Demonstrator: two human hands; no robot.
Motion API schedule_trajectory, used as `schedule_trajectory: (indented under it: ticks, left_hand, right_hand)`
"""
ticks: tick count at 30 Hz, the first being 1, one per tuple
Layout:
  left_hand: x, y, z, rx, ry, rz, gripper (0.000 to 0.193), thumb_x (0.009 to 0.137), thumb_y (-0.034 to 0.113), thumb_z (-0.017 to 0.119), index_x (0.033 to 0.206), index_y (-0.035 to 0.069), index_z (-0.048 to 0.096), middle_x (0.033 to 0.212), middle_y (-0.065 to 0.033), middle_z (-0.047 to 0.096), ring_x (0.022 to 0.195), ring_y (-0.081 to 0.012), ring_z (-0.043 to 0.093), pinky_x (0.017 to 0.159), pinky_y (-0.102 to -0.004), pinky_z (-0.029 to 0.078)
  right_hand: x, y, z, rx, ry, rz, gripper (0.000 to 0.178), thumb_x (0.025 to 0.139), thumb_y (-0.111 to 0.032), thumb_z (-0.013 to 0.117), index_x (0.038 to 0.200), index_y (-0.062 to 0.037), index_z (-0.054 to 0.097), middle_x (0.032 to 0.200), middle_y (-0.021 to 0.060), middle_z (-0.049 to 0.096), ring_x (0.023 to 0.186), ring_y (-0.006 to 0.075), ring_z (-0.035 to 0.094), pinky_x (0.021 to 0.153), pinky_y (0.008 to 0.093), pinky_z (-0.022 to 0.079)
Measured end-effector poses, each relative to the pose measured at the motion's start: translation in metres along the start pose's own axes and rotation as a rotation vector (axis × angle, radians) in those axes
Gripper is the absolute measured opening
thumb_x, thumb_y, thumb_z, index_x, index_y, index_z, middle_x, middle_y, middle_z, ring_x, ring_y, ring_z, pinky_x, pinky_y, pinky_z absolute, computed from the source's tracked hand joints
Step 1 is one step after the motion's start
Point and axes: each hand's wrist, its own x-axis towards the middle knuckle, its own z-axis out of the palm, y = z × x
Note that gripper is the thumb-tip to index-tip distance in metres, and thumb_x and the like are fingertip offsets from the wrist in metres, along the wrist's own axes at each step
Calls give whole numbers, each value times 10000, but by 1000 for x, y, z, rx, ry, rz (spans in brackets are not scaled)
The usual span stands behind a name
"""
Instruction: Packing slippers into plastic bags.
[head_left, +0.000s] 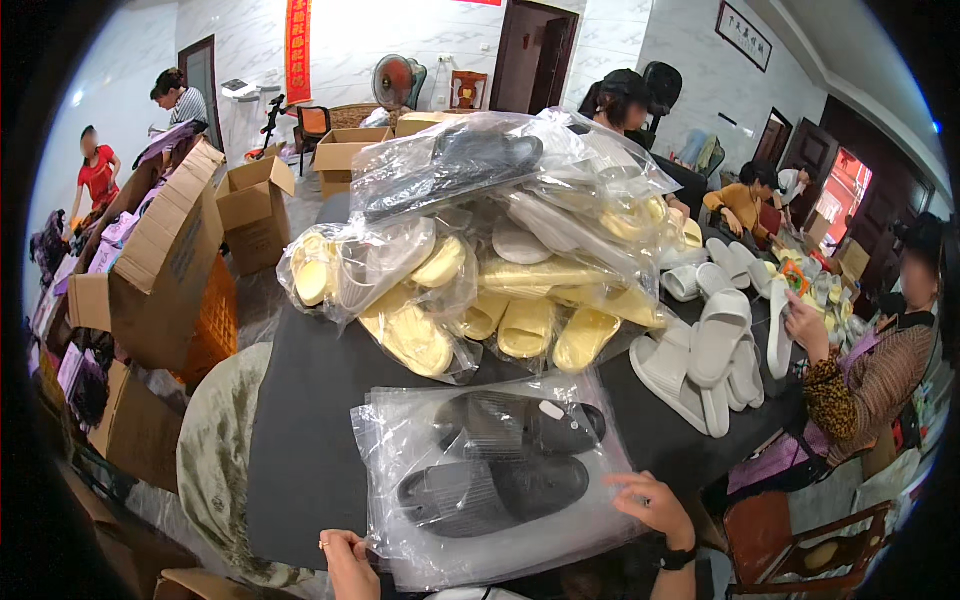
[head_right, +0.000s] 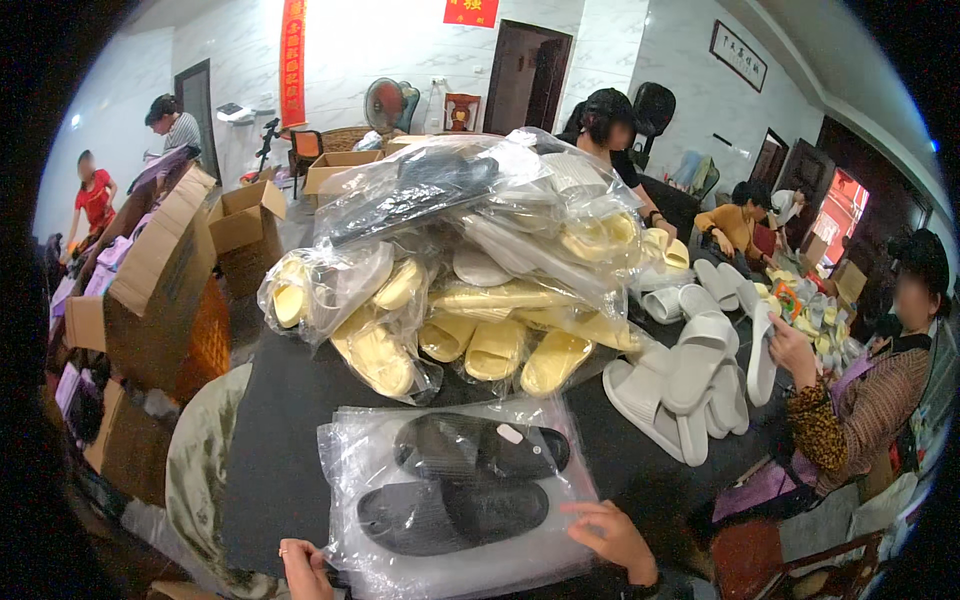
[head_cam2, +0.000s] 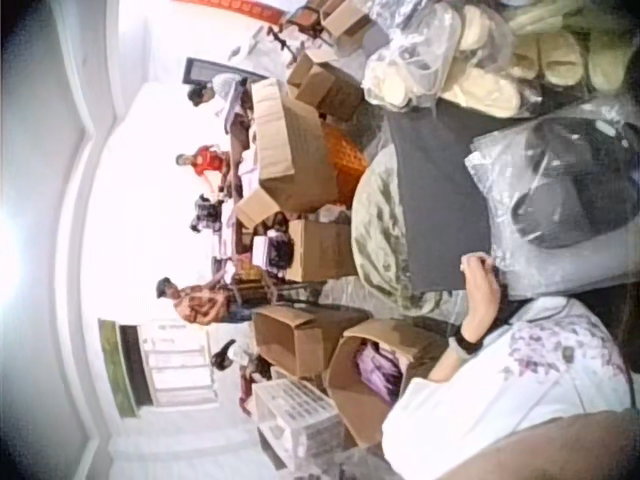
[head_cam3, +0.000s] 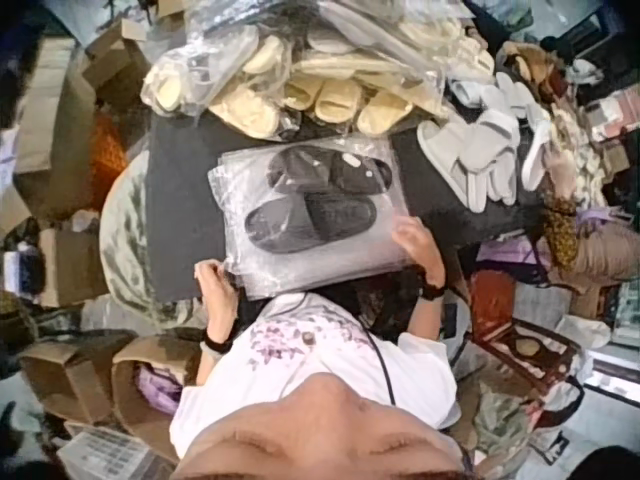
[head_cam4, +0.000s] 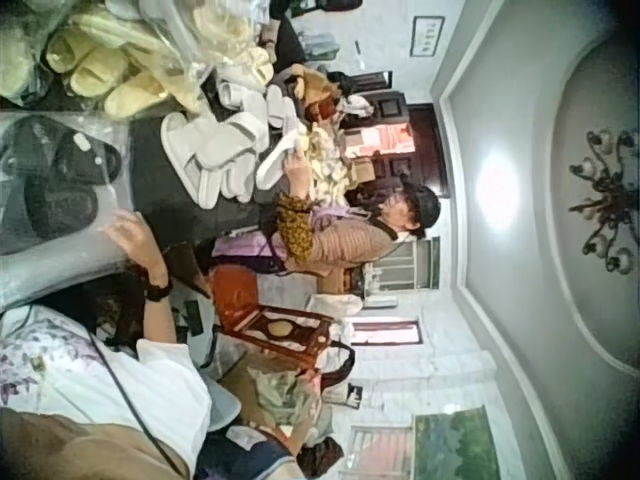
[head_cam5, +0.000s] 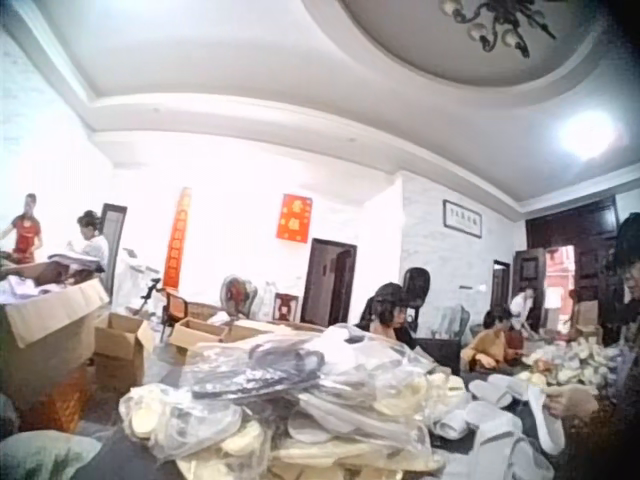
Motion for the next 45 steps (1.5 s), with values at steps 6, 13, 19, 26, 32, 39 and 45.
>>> schedule_trajectory:
  ticks: [6,13,19,26,32,39,45]
  left_hand:
    - [10,16,-3,169,147,121,227,814,-48,524,1033,-35,468,1059,-228,478,912,-383,464,807,-429,385]
    - [3,2,31,211,-271,88,710,831,371,570,1336,-59,317,1427,-239,251,1326,-392,240,1049,-507,217]
    - [-9,-27,52,368,-273,148,761,821,491,541,1348,-18,335,1434,-255,223,1317,-397,251,1025,-525,236]
    - [-6,-24,52,368,-255,155,742,817,526,530,1329,10,381,1419,-307,196,1305,-425,253,1009,-535,253]
    - [-9,-26,53,344,-236,109,763,811,543,532,1333,9,379,1417,-302,214,1321,-407,234,1030,-529,219]
    - [-10,-25,52,348,-255,79,827,796,557,548,1316,-60,364,1420,-288,222,1331,-400,215,1042,-530,197]
    - [0,-10,36,350,-299,171,729,801,533,556,1263,-21,453,1435,-204,257,1325,-351,251,1032,-544,202]
  right_hand:
    - [20,9,-11,479,-108,349,206,796,-92,609,988,-54,669,1076,81,641,888,164,553,757,290,434]
    - [98,6,28,-287,-358,-409,436,827,-231,619,1230,-86,537,1216,88,563,917,266,537,842,354,407]
    - [113,-2,63,-33,-632,-340,585,856,-324,606,1324,-30,414,1070,186,555,935,291,480,847,356,384]
    - [134,-6,120,-368,-629,-555,371,767,-296,649,916,41,605,877,220,541,895,329,508,796,389,416]
    - [134,-30,123,-465,-528,-299,205,636,-159,620,713,30,629,824,179,571,858,353,534,765,392,444]
    - [114,20,34,-836,-529,-302,110,546,-122,630,541,-25,578,751,147,556,801,314,535,687,398,451]
    - [65,40,-65,-762,49,150,224,604,24,553,818,66,602,907,234,560,907,417,528,820,418,448]
